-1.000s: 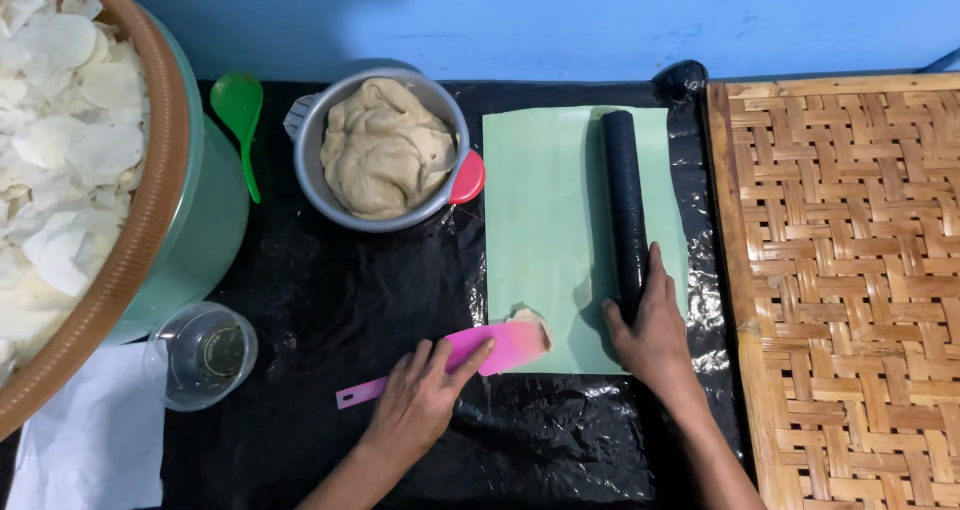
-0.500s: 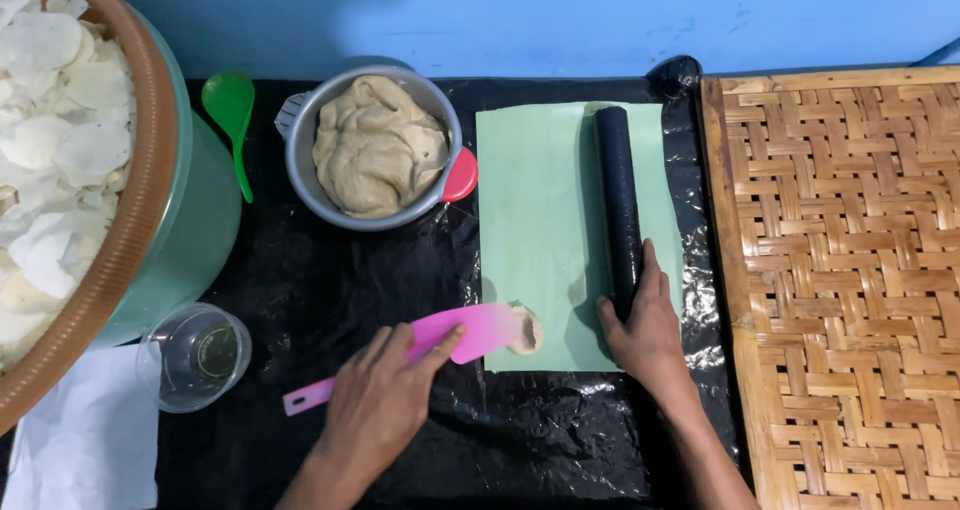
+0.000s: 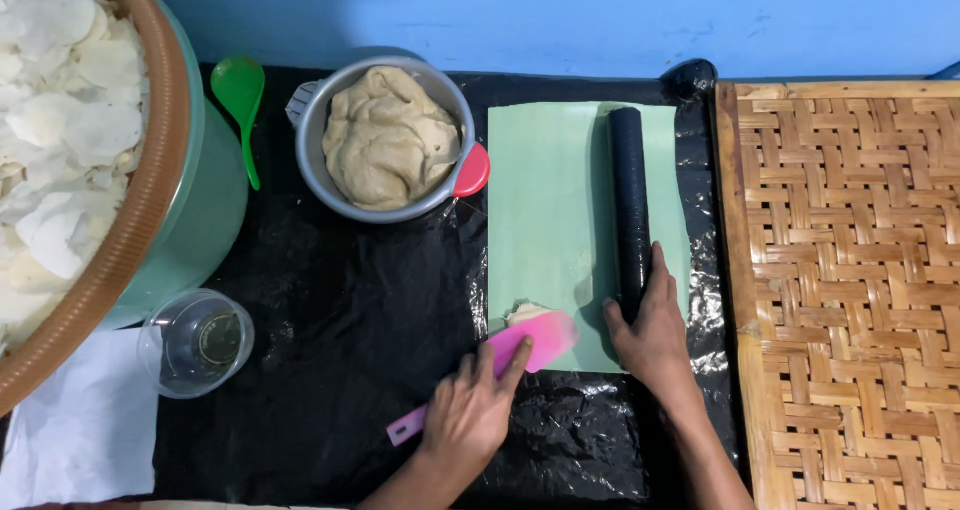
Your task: Spread dough onto a mat and roll it thin using a pipe for food production.
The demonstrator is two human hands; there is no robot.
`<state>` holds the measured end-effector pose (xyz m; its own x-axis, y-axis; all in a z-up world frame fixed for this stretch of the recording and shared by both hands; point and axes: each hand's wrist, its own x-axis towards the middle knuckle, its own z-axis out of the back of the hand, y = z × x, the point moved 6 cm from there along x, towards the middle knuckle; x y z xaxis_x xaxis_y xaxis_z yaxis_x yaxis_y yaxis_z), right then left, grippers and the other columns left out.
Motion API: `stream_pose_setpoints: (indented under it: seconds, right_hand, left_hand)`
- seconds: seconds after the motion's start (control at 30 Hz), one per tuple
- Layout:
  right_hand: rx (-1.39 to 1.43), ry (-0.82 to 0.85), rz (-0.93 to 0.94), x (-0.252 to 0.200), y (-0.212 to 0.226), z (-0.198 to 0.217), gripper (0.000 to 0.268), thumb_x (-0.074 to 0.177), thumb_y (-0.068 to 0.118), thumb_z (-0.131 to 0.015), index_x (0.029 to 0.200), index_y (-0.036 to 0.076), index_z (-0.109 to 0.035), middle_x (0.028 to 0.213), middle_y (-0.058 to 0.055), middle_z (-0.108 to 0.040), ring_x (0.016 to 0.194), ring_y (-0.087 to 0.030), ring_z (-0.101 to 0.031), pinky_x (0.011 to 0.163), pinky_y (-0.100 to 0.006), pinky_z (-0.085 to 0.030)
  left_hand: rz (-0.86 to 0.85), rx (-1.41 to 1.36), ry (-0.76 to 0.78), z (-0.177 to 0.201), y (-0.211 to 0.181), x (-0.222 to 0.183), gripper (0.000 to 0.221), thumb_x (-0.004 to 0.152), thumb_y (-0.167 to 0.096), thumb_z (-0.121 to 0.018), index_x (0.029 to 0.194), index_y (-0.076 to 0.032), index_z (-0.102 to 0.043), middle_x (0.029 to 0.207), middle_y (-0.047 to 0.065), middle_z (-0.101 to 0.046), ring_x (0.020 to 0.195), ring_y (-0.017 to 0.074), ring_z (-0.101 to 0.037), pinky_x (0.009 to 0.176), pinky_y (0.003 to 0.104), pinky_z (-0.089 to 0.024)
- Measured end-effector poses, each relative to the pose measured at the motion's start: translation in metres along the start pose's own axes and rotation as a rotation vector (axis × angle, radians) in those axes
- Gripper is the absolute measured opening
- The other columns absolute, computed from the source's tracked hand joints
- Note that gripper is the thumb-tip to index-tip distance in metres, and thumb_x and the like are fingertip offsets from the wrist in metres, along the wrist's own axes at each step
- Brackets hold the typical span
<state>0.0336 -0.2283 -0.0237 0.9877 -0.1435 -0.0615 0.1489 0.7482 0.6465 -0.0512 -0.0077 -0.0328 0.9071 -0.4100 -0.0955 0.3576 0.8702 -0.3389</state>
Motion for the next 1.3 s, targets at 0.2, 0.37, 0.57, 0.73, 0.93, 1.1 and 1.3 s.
stream_pose_setpoints:
  seconds: [0.2,0.37,0.57,0.73,0.93,1.1,1.3]
  right_hand:
    - [0.005,-0.009,0.045,0.001,-0.005,-0.001,0.096,0.083,0.012,-0.074,0.159,-0.005,-0.018,0.145,-0.034,-0.045,0.131,-0.047,-0.052,0.108,-0.047,-0.044]
    - [0.006,0.000,0.025,0.001,0.001,0.002,0.096,0.083,0.012,-0.073,0.159,-0.005,-0.018,0.146,-0.034,-0.044,0.133,-0.047,-0.050,0.110,-0.047,-0.042]
    - [-0.004,0.002,0.004,-0.001,0.000,0.001,0.096,0.083,0.013,-0.073,0.159,-0.005,-0.018,0.147,-0.033,-0.044,0.134,-0.046,-0.049,0.110,-0.046,-0.042]
    - [-0.002,0.016,0.001,0.001,-0.007,-0.003,0.096,0.083,0.014,-0.073,0.159,-0.004,-0.017,0.148,-0.033,-0.044,0.133,-0.046,-0.050,0.110,-0.045,-0.042]
    - [-0.009,-0.012,0.033,0.001,-0.004,-0.001,0.095,0.083,0.013,-0.073,0.159,-0.005,-0.018,0.147,-0.034,-0.043,0.133,-0.047,-0.050,0.110,-0.046,-0.042]
    - [0.006,-0.001,0.012,0.000,-0.005,-0.002,0.096,0.083,0.013,-0.073,0.159,-0.005,-0.018,0.147,-0.033,-0.045,0.132,-0.046,-0.051,0.109,-0.046,-0.043]
    - [0.010,-0.009,0.048,0.003,-0.010,-0.002,0.096,0.082,0.013,-0.074,0.159,-0.006,-0.019,0.149,-0.034,-0.043,0.137,-0.046,-0.048,0.112,-0.045,-0.040]
  left_hand:
    - [0.060,-0.108,-0.052,0.023,0.021,-0.002,0.068,0.088,-0.006,-0.066,0.151,-0.027,-0.052,0.124,0.026,-0.060,0.089,0.0333,-0.067,0.065,0.044,-0.060]
    - [0.048,-0.045,-0.032,0.037,0.021,-0.022,0.078,0.079,-0.002,-0.067,0.153,-0.020,-0.052,0.115,0.023,-0.061,0.092,0.0352,-0.067,0.067,0.044,-0.060]
    - [0.099,0.069,0.131,0.026,0.021,-0.028,0.078,0.081,-0.003,-0.067,0.155,-0.014,-0.046,0.119,0.024,-0.058,0.094,0.0364,-0.064,0.069,0.043,-0.059]
    - [0.167,0.111,0.179,0.030,0.026,-0.031,0.068,0.085,-0.006,-0.065,0.151,-0.010,-0.046,0.123,0.024,-0.057,0.092,0.0342,-0.064,0.070,0.043,-0.059]
    - [0.352,-0.061,0.363,0.083,0.032,-0.023,0.075,0.087,-0.009,-0.062,0.157,-0.028,-0.044,0.127,0.023,-0.057,0.101,0.0357,-0.069,0.076,0.048,-0.060]
    - [0.335,-0.311,0.071,0.034,0.012,-0.033,0.072,0.092,-0.008,-0.061,0.161,-0.024,-0.043,0.130,0.040,-0.054,0.088,0.0489,-0.073,0.075,0.055,-0.061]
    - [0.291,-0.366,0.180,-0.010,-0.026,-0.024,0.082,0.081,0.005,-0.054,0.159,-0.007,-0.030,0.121,0.046,-0.051,0.086,0.0553,-0.070,0.076,0.055,-0.061]
